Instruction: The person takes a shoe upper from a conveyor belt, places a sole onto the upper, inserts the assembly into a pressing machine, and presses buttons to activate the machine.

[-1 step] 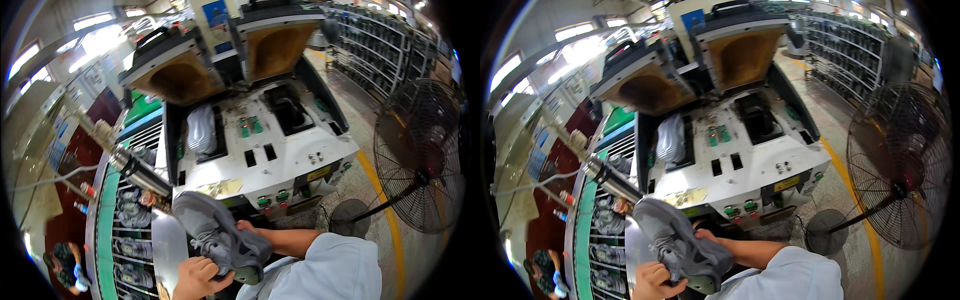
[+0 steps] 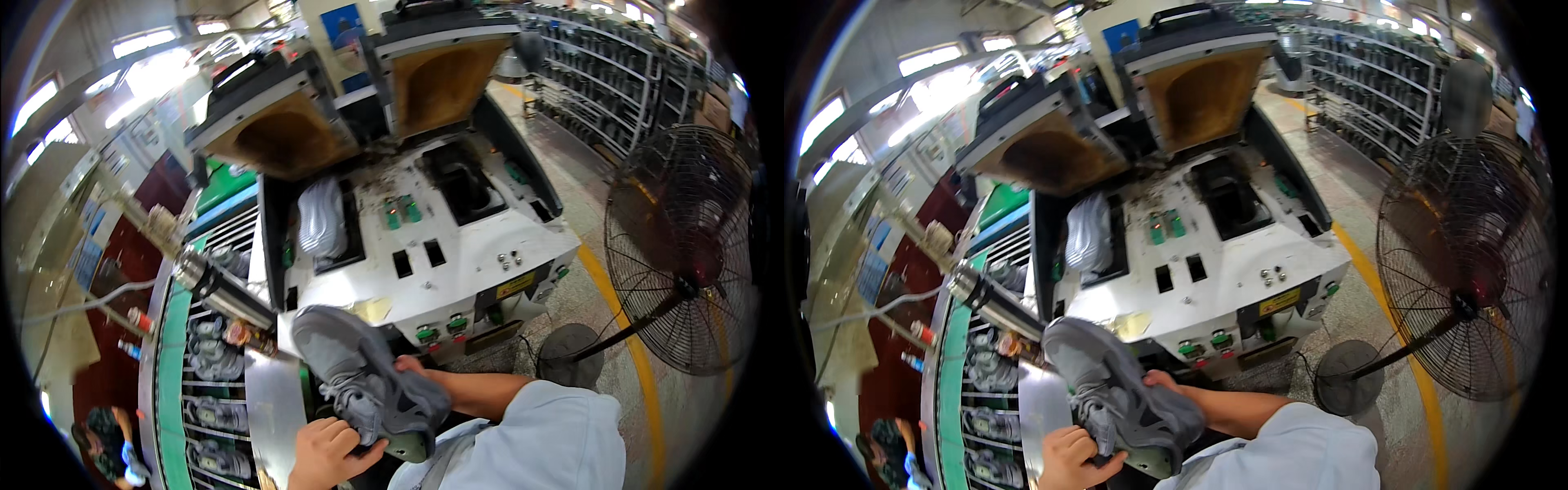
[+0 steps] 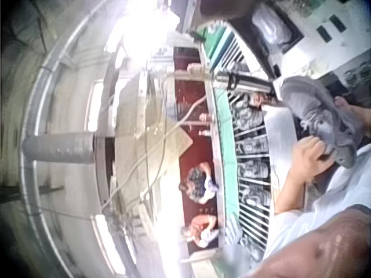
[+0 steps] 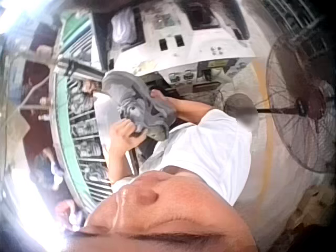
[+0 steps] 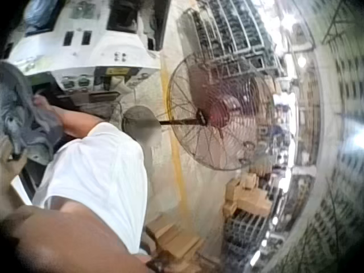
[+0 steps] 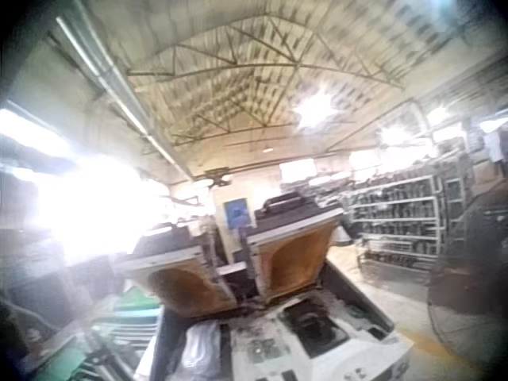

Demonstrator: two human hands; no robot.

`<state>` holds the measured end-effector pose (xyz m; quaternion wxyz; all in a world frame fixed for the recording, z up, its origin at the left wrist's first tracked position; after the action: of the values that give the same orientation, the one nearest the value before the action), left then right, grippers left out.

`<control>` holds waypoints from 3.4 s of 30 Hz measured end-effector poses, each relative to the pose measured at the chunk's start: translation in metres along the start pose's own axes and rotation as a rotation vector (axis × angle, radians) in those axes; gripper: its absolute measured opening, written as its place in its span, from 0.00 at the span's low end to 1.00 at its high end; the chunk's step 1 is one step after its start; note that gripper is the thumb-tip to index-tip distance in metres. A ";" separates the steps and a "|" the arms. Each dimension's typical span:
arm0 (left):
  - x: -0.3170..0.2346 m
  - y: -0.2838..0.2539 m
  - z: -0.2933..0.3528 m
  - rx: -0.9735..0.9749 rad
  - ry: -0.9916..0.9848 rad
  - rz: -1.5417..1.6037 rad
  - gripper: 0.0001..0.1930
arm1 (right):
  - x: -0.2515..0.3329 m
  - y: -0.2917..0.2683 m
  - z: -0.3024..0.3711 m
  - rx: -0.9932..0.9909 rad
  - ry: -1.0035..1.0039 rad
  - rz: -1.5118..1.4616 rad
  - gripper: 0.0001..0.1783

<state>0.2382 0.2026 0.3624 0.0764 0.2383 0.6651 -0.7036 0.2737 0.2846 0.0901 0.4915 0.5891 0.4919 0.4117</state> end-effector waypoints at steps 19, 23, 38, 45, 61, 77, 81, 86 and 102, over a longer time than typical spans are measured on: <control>0.337 0.245 0.128 -0.674 -1.220 0.336 0.21 | 0.475 0.297 0.162 -2.006 -0.484 2.177 0.56; 0.339 0.244 0.114 -0.569 -1.206 0.247 0.21 | 0.515 0.259 0.137 -2.079 -0.223 2.140 0.55; 0.287 0.262 -0.037 -0.483 -0.760 0.586 0.11 | 0.416 0.195 0.203 -1.827 -0.883 2.830 0.31; 0.119 0.315 -0.165 0.119 -0.279 0.543 0.15 | 0.235 0.098 0.381 -1.565 -1.872 1.548 0.11; 0.227 0.271 -0.059 -0.456 -0.685 0.905 0.09 | 0.129 0.058 0.185 -1.057 -0.841 2.161 0.12; 0.344 0.244 0.331 -1.257 -1.442 0.213 0.10 | 0.365 0.122 -0.243 -1.961 -0.237 2.364 0.56; 0.330 0.229 0.329 -1.294 -1.461 0.187 0.11 | 0.345 0.131 -0.227 -1.980 -0.276 2.228 0.59; 0.339 0.229 0.321 -1.224 -1.456 0.182 0.12 | 0.334 0.135 -0.178 -1.770 -1.046 2.315 0.51; 0.229 0.191 0.174 -0.860 -0.462 1.226 0.41 | 0.073 0.049 -0.099 -0.387 -0.689 1.049 0.43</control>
<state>0.0784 0.0619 0.0913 0.6732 0.3603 0.5960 -0.2484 0.1997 0.3724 0.1564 0.4520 0.7498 -0.1293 0.4655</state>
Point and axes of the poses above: each hand's wrist, its own z-axis away from the middle knuckle, its own y-axis out of the palm, x = y × z, the point moved 7 cm from there along -z, towards the middle knuckle, and after that the axes turned 4 degrees about -y, right-handed, at the moved point
